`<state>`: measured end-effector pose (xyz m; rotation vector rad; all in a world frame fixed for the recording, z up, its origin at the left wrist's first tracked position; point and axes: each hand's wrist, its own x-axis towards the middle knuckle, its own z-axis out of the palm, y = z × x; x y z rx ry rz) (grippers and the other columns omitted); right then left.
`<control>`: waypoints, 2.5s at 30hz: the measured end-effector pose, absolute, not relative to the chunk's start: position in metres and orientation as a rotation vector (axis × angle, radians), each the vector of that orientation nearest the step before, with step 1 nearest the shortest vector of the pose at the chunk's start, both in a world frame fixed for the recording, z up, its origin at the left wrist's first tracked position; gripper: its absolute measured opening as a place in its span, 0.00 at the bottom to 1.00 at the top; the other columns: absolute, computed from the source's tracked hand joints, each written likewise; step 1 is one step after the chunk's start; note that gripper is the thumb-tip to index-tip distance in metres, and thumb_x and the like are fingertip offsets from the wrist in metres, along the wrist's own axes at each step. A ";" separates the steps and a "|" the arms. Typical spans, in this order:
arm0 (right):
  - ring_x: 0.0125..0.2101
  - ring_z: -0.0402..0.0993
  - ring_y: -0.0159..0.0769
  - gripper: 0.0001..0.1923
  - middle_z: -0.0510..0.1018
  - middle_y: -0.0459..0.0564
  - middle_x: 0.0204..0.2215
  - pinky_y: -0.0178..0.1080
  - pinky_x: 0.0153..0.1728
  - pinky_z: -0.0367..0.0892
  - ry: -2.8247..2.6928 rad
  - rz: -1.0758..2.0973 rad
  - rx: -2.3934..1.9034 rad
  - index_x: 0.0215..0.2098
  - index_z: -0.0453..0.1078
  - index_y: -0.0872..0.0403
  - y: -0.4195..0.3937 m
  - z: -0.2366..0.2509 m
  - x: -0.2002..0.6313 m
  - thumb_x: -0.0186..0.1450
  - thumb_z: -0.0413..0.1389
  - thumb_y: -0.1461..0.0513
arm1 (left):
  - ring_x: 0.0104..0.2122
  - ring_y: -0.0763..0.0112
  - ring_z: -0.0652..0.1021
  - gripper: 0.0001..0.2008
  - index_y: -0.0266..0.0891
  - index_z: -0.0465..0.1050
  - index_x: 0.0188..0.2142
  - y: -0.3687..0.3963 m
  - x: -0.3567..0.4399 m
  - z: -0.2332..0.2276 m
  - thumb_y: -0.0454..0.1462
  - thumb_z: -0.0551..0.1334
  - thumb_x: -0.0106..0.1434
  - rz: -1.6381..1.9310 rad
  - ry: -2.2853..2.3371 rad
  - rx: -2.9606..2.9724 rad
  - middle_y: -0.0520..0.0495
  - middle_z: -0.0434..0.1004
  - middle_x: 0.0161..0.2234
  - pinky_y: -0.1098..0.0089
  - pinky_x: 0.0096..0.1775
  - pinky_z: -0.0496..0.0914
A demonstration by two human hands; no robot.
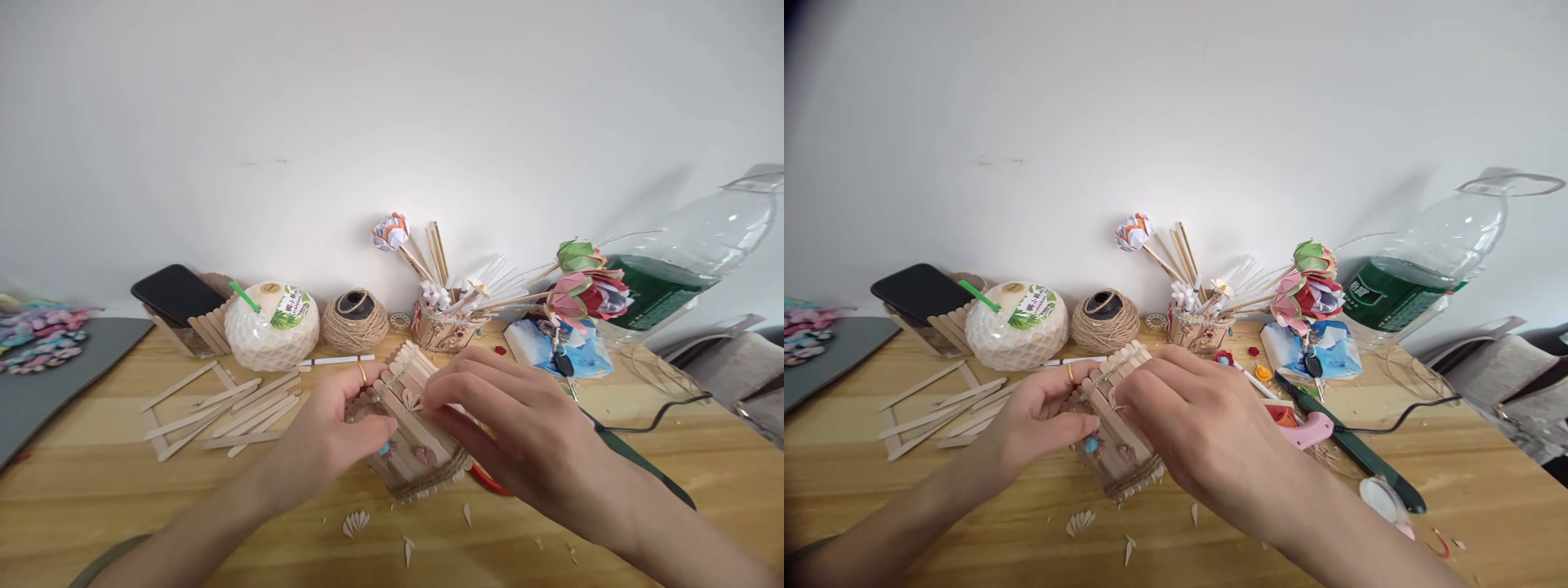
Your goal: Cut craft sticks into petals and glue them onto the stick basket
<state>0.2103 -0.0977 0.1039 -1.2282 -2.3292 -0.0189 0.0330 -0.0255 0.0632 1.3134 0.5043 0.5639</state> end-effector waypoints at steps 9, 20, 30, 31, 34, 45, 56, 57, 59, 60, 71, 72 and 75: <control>0.27 0.65 0.33 0.08 0.70 0.48 0.25 0.35 0.27 0.59 -2.184 0.056 -1.304 0.29 0.69 0.57 -0.095 0.102 0.207 0.65 0.51 0.68 | 0.31 0.73 0.68 0.15 0.40 0.71 0.41 -0.029 0.032 0.067 0.28 0.56 0.55 0.555 0.529 1.333 0.54 0.72 0.29 0.72 0.35 0.64; 0.27 0.65 0.33 0.07 0.71 0.48 0.25 0.36 0.27 0.60 -2.162 0.044 -1.302 0.29 0.69 0.57 -0.099 0.102 0.205 0.64 0.51 0.69 | 0.31 0.73 0.70 0.14 0.42 0.71 0.42 -0.031 0.032 0.066 0.31 0.57 0.56 0.577 0.534 1.330 0.54 0.73 0.30 0.73 0.35 0.66; 0.25 0.66 0.30 0.07 0.69 0.45 0.24 0.33 0.26 0.60 -1.967 0.284 -1.426 0.25 0.68 0.55 -0.098 0.108 0.200 0.61 0.54 0.68 | 0.31 0.73 0.72 0.04 0.39 0.71 0.33 -0.037 0.035 0.066 0.36 0.61 0.57 0.659 0.586 1.350 0.53 0.74 0.29 0.75 0.33 0.68; 0.25 0.65 0.30 0.07 0.69 0.45 0.24 0.33 0.25 0.60 -1.959 0.306 -1.434 0.25 0.68 0.55 -0.097 0.108 0.199 0.61 0.54 0.68 | 0.30 0.73 0.72 0.04 0.39 0.70 0.33 -0.037 0.035 0.066 0.36 0.61 0.56 0.666 0.602 1.361 0.53 0.73 0.28 0.75 0.33 0.68; 0.24 0.65 0.30 0.07 0.69 0.45 0.23 0.33 0.24 0.60 -1.934 0.370 -1.459 0.24 0.68 0.55 -0.097 0.108 0.197 0.60 0.54 0.68 | 0.29 0.73 0.72 0.04 0.39 0.70 0.32 -0.038 0.036 0.067 0.36 0.61 0.56 0.683 0.636 1.385 0.53 0.74 0.28 0.75 0.32 0.68; 0.23 0.61 0.28 0.09 0.65 0.41 0.21 0.32 0.23 0.58 -1.840 0.554 -1.530 0.23 0.62 0.54 -0.095 0.107 0.190 0.60 0.52 0.70 | 0.28 0.74 0.70 0.02 0.39 0.69 0.29 -0.039 0.037 0.066 0.35 0.61 0.56 0.714 0.688 1.399 0.54 0.72 0.26 0.76 0.30 0.66; 0.22 0.61 0.28 0.07 0.65 0.41 0.23 0.31 0.22 0.59 -1.747 0.687 -1.421 0.26 0.63 0.54 -0.097 0.100 0.197 0.60 0.54 0.70 | 0.29 0.74 0.69 0.02 0.39 0.69 0.31 -0.040 0.036 0.068 0.35 0.60 0.57 0.709 0.675 1.408 0.54 0.70 0.26 0.75 0.31 0.66; 0.22 0.61 0.28 0.07 0.65 0.41 0.23 0.31 0.21 0.59 -1.765 0.657 -1.430 0.25 0.63 0.54 -0.098 0.100 0.196 0.60 0.54 0.70 | 0.28 0.74 0.69 0.02 0.39 0.70 0.30 -0.040 0.036 0.068 0.34 0.60 0.56 0.708 0.672 1.404 0.54 0.70 0.26 0.75 0.31 0.66; 0.22 0.62 0.28 0.07 0.65 0.42 0.23 0.31 0.22 0.60 -1.814 0.592 -1.431 0.26 0.64 0.54 -0.099 0.099 0.194 0.60 0.53 0.70 | 0.28 0.74 0.70 0.01 0.39 0.70 0.30 -0.041 0.036 0.068 0.34 0.60 0.56 0.701 0.664 1.385 0.54 0.70 0.25 0.75 0.31 0.66; 0.22 0.62 0.28 0.07 0.65 0.43 0.24 0.31 0.22 0.60 -1.844 0.546 -1.425 0.27 0.65 0.54 -0.100 0.099 0.194 0.60 0.53 0.70 | 0.28 0.74 0.70 0.02 0.39 0.70 0.30 -0.041 0.036 0.068 0.34 0.60 0.56 0.697 0.660 1.370 0.54 0.71 0.25 0.75 0.30 0.66; 0.27 0.65 0.32 0.08 0.69 0.48 0.26 0.35 0.25 0.62 -2.037 0.083 -1.297 0.30 0.70 0.56 -0.105 0.099 0.195 0.61 0.51 0.70 | 0.28 0.75 0.72 0.05 0.39 0.71 0.34 -0.043 0.037 0.069 0.33 0.60 0.56 0.678 0.631 1.328 0.54 0.74 0.27 0.76 0.31 0.68; 0.27 0.65 0.33 0.08 0.70 0.48 0.26 0.35 0.25 0.62 -2.045 0.051 -1.297 0.30 0.71 0.56 -0.105 0.099 0.195 0.61 0.51 0.70 | 0.28 0.75 0.71 0.04 0.38 0.71 0.33 -0.043 0.037 0.069 0.33 0.60 0.56 0.683 0.638 1.337 0.54 0.73 0.27 0.76 0.31 0.67; 0.26 0.65 0.33 0.08 0.70 0.48 0.25 0.35 0.25 0.62 -2.056 0.007 -1.319 0.30 0.71 0.56 -0.105 0.099 0.194 0.60 0.51 0.70 | 0.28 0.75 0.70 0.02 0.38 0.70 0.31 -0.044 0.036 0.069 0.33 0.60 0.56 0.690 0.659 1.365 0.54 0.72 0.26 0.76 0.30 0.66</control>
